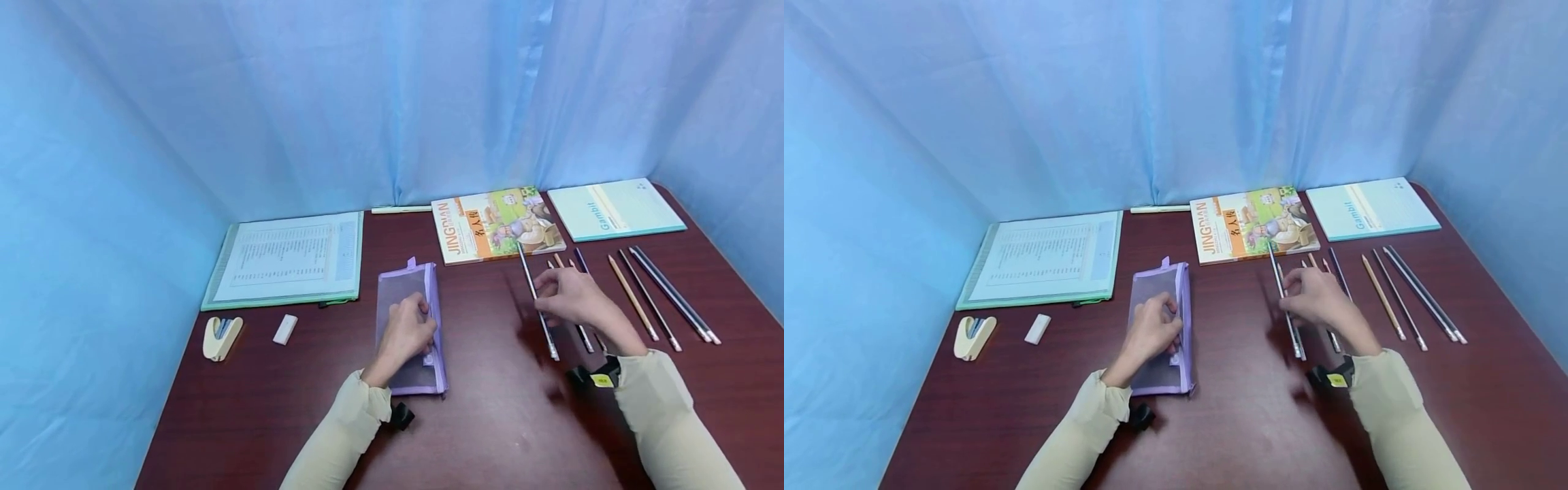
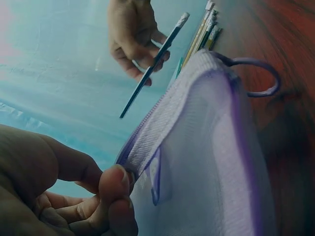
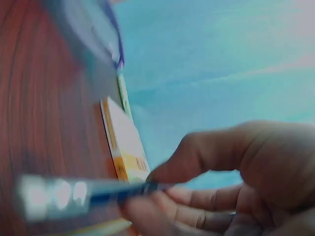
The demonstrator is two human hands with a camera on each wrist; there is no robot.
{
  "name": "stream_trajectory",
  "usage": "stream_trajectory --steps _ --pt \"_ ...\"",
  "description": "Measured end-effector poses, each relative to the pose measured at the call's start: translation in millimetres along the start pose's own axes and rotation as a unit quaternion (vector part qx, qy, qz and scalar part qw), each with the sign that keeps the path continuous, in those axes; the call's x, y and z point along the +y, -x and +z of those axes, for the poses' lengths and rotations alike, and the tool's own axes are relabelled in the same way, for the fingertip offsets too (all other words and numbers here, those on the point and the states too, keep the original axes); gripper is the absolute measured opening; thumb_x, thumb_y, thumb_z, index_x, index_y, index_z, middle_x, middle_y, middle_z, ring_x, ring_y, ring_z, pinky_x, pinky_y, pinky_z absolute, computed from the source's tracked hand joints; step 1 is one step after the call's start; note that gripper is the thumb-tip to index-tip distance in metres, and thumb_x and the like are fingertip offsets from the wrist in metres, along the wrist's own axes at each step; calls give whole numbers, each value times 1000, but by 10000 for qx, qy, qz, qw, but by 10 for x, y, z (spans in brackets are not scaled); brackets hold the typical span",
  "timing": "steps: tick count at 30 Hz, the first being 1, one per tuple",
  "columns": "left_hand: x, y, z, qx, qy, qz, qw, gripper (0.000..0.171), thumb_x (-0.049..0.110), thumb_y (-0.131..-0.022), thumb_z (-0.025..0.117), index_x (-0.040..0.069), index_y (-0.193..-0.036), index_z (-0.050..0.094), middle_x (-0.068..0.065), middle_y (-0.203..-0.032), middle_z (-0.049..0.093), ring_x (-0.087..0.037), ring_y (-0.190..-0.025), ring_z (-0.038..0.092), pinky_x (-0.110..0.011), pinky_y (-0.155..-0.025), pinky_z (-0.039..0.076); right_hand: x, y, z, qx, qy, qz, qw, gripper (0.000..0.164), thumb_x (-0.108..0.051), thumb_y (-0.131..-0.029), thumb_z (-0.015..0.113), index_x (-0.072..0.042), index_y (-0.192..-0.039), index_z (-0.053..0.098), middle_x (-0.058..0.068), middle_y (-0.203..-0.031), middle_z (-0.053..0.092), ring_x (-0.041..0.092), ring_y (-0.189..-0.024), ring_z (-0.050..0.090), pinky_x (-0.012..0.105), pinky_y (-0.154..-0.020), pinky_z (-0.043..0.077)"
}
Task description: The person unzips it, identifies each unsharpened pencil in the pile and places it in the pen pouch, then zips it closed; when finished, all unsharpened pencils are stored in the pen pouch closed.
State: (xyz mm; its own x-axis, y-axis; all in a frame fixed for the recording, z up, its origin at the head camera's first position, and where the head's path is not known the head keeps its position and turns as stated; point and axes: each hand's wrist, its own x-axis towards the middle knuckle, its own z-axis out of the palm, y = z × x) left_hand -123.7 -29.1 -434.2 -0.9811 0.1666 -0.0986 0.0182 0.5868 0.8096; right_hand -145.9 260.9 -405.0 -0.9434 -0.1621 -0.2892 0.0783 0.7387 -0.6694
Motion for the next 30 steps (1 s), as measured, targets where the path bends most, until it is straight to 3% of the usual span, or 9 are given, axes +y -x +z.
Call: stream_trajectory --steps 2,5,8,12,20,24,30 --pt "7 -2 3 31 8 11 10000 11 -2 -82 57 2 -92 58 -7 -53 66 -3 -32 50 -21 -36 39 -4 -39 65 -353 -966 -25 9947 44 -4 -88 60 17 -124 48 16 -89 68 13 -66 68 35 -62 62" --pt "14 -1 9 60 10 -6 10000 11 -3 -82 57 2 -91 58 -8 -53 67 -3 -31 49 -21 -36 38 -9 -102 190 -723 -2100 -131 9749 43 1 -89 54 19 -127 42 3 -85 64 9 -74 67 34 -65 62" --pt "16 -3 14 61 7 -61 10000 10 -2 -82 57 2 -92 57 -8 -53 67 -3 -32 49 -22 -37 38 -19 -165 317 -968 -2901 -191 9519 38 4 -88 52 17 -122 42 -4 -82 66 10 -78 69 32 -65 62" --pt "13 -9 14 65 25 -86 9999 11 -1 -83 57 2 -93 58 -8 -54 67 -3 -32 50 -22 -38 40 -40 -239 474 -1283 -3606 -183 9237 29 5 -90 50 11 -118 44 -4 -83 70 13 -79 71 32 -67 62" --pt "-3 -23 16 92 52 -43 9999 10 -1 -82 57 4 -91 58 -7 -53 67 -2 -33 50 -22 -38 40 -130 -362 777 -1698 -4132 -269 8943 33 0 -96 46 13 -126 44 0 -88 70 14 -79 72 31 -70 62" --pt "2 -21 15 81 89 -63 9999 11 -2 -83 57 4 -92 58 -7 -53 67 -3 -33 51 -22 -38 40 -202 -388 880 -1792 -4218 -230 8885 31 -1 -96 48 13 -124 45 1 -87 70 13 -79 72 30 -69 61" --pt "13 -16 0 47 135 -115 9998 10 -1 -84 58 2 -94 59 -8 -54 67 -4 -34 53 -22 -38 40 -312 -422 1016 -1971 -4139 -203 8885 42 1 -95 51 18 -132 38 -2 -87 71 13 -80 71 29 -69 61"
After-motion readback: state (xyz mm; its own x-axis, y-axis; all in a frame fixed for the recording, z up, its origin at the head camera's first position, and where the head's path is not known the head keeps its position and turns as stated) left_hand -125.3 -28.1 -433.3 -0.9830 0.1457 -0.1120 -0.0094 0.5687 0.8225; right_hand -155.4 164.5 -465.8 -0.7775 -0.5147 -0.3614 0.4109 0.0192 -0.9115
